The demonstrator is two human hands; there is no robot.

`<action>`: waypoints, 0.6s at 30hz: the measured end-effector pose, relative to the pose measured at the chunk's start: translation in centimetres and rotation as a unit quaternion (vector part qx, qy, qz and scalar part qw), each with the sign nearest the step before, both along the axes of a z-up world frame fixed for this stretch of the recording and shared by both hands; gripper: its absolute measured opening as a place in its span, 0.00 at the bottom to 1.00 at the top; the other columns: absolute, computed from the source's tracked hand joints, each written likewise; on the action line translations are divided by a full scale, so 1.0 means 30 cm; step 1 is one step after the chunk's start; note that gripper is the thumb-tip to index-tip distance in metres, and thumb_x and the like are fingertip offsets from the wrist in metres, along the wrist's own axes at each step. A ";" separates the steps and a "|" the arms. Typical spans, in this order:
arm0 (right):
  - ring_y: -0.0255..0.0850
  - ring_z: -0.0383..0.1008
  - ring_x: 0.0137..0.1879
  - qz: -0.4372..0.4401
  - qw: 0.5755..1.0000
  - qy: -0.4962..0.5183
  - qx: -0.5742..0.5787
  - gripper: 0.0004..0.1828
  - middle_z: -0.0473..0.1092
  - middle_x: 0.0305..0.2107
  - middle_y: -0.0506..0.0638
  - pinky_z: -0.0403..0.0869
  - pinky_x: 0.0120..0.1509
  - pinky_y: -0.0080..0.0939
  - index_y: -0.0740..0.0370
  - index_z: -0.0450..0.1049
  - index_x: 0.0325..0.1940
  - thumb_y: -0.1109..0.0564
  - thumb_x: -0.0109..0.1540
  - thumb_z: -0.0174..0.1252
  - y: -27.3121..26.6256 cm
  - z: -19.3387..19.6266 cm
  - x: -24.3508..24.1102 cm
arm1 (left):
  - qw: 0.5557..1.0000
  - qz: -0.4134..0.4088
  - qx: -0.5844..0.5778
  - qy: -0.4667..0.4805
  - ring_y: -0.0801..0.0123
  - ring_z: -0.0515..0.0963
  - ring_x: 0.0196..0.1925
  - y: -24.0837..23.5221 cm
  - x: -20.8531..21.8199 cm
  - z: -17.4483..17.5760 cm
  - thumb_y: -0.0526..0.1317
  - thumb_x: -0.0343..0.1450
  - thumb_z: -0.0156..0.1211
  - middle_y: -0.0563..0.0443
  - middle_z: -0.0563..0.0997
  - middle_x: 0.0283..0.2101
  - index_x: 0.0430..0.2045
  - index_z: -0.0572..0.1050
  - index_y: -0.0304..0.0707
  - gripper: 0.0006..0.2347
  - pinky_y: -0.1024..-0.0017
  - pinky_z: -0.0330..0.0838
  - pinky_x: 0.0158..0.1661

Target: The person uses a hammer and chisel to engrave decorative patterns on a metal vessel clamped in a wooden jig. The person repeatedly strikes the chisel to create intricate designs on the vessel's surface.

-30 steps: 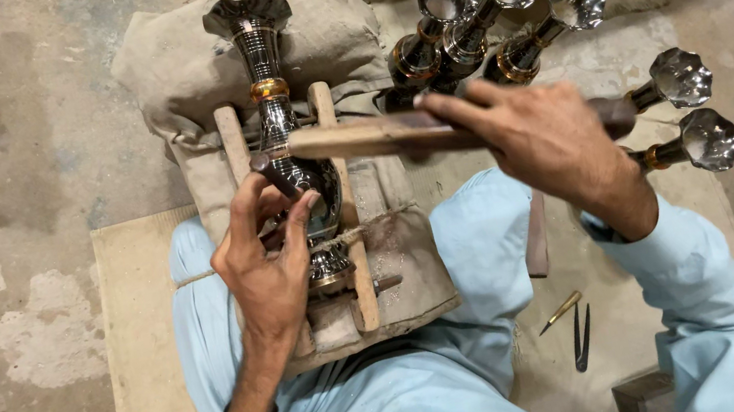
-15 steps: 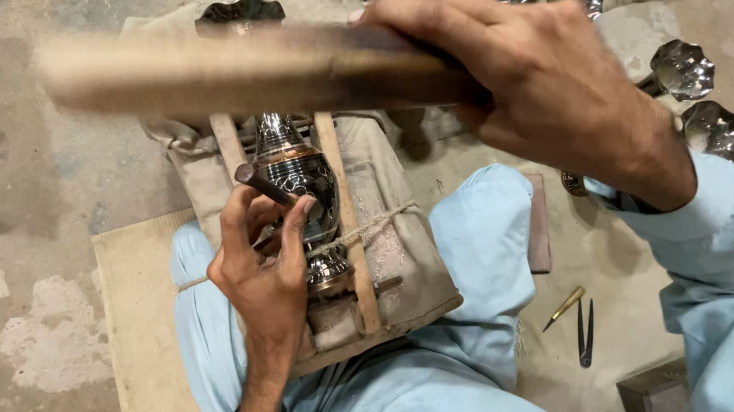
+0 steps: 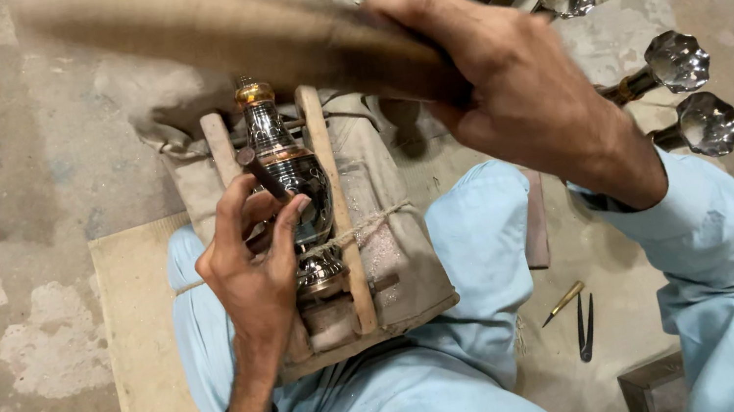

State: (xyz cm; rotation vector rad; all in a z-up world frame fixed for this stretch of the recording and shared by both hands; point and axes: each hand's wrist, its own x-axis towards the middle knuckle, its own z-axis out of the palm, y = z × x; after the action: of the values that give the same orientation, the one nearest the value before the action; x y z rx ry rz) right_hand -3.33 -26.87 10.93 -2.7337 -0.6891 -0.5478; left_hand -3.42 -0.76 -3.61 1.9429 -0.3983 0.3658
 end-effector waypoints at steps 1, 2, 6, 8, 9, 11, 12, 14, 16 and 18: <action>0.43 0.77 0.45 0.026 0.997 0.034 0.071 0.35 0.74 0.52 0.52 0.77 0.45 0.41 0.52 0.63 0.70 0.64 0.59 0.61 -0.003 -0.007 -0.001 | 1.000 -0.004 0.004 0.005 0.62 0.89 0.42 0.000 0.000 0.004 0.32 0.71 0.71 0.41 0.86 0.39 0.55 0.71 0.31 0.19 0.70 0.84 0.37; 0.42 0.77 0.41 -0.007 1.000 0.021 -0.021 0.33 0.74 0.46 0.50 0.75 0.40 0.42 0.48 0.66 0.69 0.63 0.60 0.63 -0.006 -0.014 -0.001 | 1.000 -0.008 0.007 0.009 0.63 0.89 0.41 0.001 0.004 0.008 0.33 0.70 0.72 0.40 0.86 0.39 0.55 0.71 0.31 0.20 0.70 0.84 0.37; 0.40 0.77 0.43 -0.009 1.000 0.003 0.007 0.32 0.74 0.43 0.48 0.77 0.43 0.40 0.50 0.66 0.69 0.65 0.61 0.60 -0.014 -0.046 0.001 | 0.999 -0.027 -0.001 0.029 0.63 0.89 0.43 0.004 0.011 0.031 0.32 0.71 0.71 0.40 0.86 0.41 0.55 0.72 0.33 0.19 0.71 0.85 0.38; 0.40 0.77 0.42 0.013 0.998 0.031 0.044 0.29 0.74 0.44 0.48 0.75 0.40 0.39 0.51 0.67 0.67 0.65 0.62 0.58 -0.020 -0.060 0.006 | 0.999 -0.043 0.003 0.023 0.62 0.89 0.43 0.005 0.017 0.037 0.31 0.71 0.70 0.41 0.86 0.42 0.55 0.72 0.34 0.19 0.71 0.85 0.38; 0.39 0.76 0.35 0.001 0.998 0.056 -0.024 0.25 0.75 0.40 0.47 0.71 0.31 0.41 0.48 0.71 0.65 0.63 0.64 0.60 -0.024 -0.067 0.007 | 0.999 -0.050 0.005 0.021 0.62 0.89 0.43 0.006 0.019 0.038 0.31 0.71 0.70 0.42 0.87 0.42 0.55 0.72 0.34 0.19 0.71 0.85 0.39; 0.38 0.75 0.30 -0.022 0.996 0.051 -0.065 0.22 0.75 0.36 0.45 0.70 0.26 0.41 0.47 0.74 0.63 0.62 0.66 0.63 -0.029 -0.084 0.005 | 0.998 -0.046 0.032 0.028 0.63 0.89 0.41 0.007 0.028 0.040 0.31 0.70 0.71 0.42 0.87 0.40 0.54 0.73 0.34 0.19 0.70 0.84 0.37; 0.38 0.75 0.31 -0.033 0.998 0.022 -0.040 0.23 0.75 0.37 0.45 0.72 0.30 0.41 0.49 0.73 0.64 0.62 0.65 0.63 -0.032 -0.093 0.000 | 0.997 -0.046 0.045 0.031 0.64 0.89 0.40 0.004 0.033 0.040 0.31 0.69 0.71 0.43 0.87 0.40 0.54 0.74 0.35 0.19 0.70 0.84 0.36; 0.36 0.76 0.32 -0.056 0.994 0.063 0.075 0.25 0.75 0.39 0.44 0.74 0.33 0.38 0.51 0.70 0.65 0.63 0.63 0.60 -0.036 -0.111 -0.002 | 0.997 -0.068 0.041 0.013 0.64 0.89 0.43 0.009 0.042 0.041 0.30 0.70 0.69 0.43 0.87 0.40 0.56 0.73 0.34 0.19 0.70 0.84 0.40; 0.33 0.76 0.32 -0.074 0.943 0.203 0.251 0.27 0.74 0.40 0.41 0.76 0.31 0.35 0.51 0.64 0.65 0.65 0.61 0.54 -0.040 -0.127 -0.004 | 0.996 -0.082 0.041 0.013 0.64 0.89 0.43 0.014 0.046 0.042 0.29 0.71 0.68 0.43 0.87 0.41 0.56 0.73 0.34 0.19 0.70 0.84 0.42; 0.40 0.76 0.31 -0.091 0.990 0.100 0.046 0.27 0.76 0.36 0.47 0.75 0.31 0.43 0.53 0.71 0.63 0.66 0.60 0.62 -0.048 -0.141 -0.018 | 0.995 -0.090 0.045 0.028 0.65 0.89 0.42 0.017 0.051 0.046 0.29 0.70 0.68 0.44 0.87 0.40 0.56 0.74 0.35 0.19 0.70 0.83 0.41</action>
State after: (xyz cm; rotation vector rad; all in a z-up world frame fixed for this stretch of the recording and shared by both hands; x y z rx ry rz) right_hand -3.88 -28.32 6.69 -2.7309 -0.3594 -0.3267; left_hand -1.90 -0.25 -2.22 1.9822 -0.5575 0.1786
